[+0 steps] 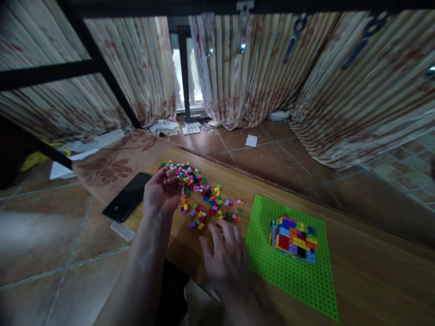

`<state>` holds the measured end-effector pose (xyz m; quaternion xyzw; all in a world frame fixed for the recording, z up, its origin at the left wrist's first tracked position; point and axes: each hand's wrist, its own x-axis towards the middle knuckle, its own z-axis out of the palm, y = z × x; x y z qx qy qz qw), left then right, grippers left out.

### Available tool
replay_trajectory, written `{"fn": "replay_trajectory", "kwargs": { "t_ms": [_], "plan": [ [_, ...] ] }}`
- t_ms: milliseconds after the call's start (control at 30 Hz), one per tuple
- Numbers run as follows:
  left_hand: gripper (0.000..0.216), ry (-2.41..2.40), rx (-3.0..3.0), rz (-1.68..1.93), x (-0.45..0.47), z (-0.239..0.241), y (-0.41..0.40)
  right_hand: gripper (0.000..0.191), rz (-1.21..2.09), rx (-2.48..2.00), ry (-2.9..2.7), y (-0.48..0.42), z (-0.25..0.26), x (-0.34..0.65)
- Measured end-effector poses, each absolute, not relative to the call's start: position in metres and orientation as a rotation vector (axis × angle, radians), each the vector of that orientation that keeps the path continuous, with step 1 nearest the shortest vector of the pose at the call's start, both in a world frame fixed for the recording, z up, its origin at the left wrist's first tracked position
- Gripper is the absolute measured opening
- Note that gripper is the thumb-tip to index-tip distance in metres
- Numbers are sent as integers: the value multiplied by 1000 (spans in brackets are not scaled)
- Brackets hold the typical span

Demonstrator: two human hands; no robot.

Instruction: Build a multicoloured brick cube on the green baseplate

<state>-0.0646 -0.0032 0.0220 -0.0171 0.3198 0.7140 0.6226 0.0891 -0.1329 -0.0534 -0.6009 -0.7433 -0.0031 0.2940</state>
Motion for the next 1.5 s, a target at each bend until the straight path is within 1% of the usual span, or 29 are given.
{"fn": "replay_trajectory", "kwargs": {
  "t_ms": [100, 267, 300, 367, 467, 567, 667, 700, 833, 933, 1033, 1100, 1300, 1500],
  "plan": [
    [21, 736, -36, 1623, -64, 23, -3, 23, 60, -1674, -1981, -126, -52, 73],
    [23, 746, -9, 1577, -59, 25, -3, 6, 84, -1659, -1938, -121, -53, 64],
    [23, 756, 4, 1567, -58, 26, -4, 6, 82, -1624, -1924, -122, -52, 66],
    [24, 778, 43, 1545, -54, 26, -4, 8, 107, -1525, -1876, -127, -46, 73],
    [21, 808, 98, 1492, -44, 26, -4, 13, 240, -1438, -1753, -137, -29, 90],
    [15, 838, 130, 1424, -29, 24, -7, 13, 351, -1498, -1587, -148, -10, 114],
    [5, 862, 229, 1340, -8, 19, -17, 12, 325, -1584, -1361, -156, -1, 150],
    [3, 862, 295, 1308, 0, 17, -22, 11, 286, -1588, -1263, -158, -1, 164],
    [15, 840, 631, 1101, 33, 7, -46, 13, 291, -1614, -963, -169, -12, 221],
    [13, 827, 869, 996, 54, -1, -59, 15, 285, -1663, -893, -177, -19, 248],
    [5, 828, 1116, 1019, 67, -9, -65, 15, 260, -1689, -945, -182, -19, 258],
    [6, 842, 1311, 1049, 72, -13, -68, 15, 233, -1689, -1023, -182, -18, 258],
    [21, 785, 1989, 1020, 81, -18, -87, 17, 176, -1709, -1216, -179, -21, 254],
    [32, 772, 2290, 950, 87, -22, -97, 21, 107, -1704, -1316, -176, -26, 252]
  ]
}}
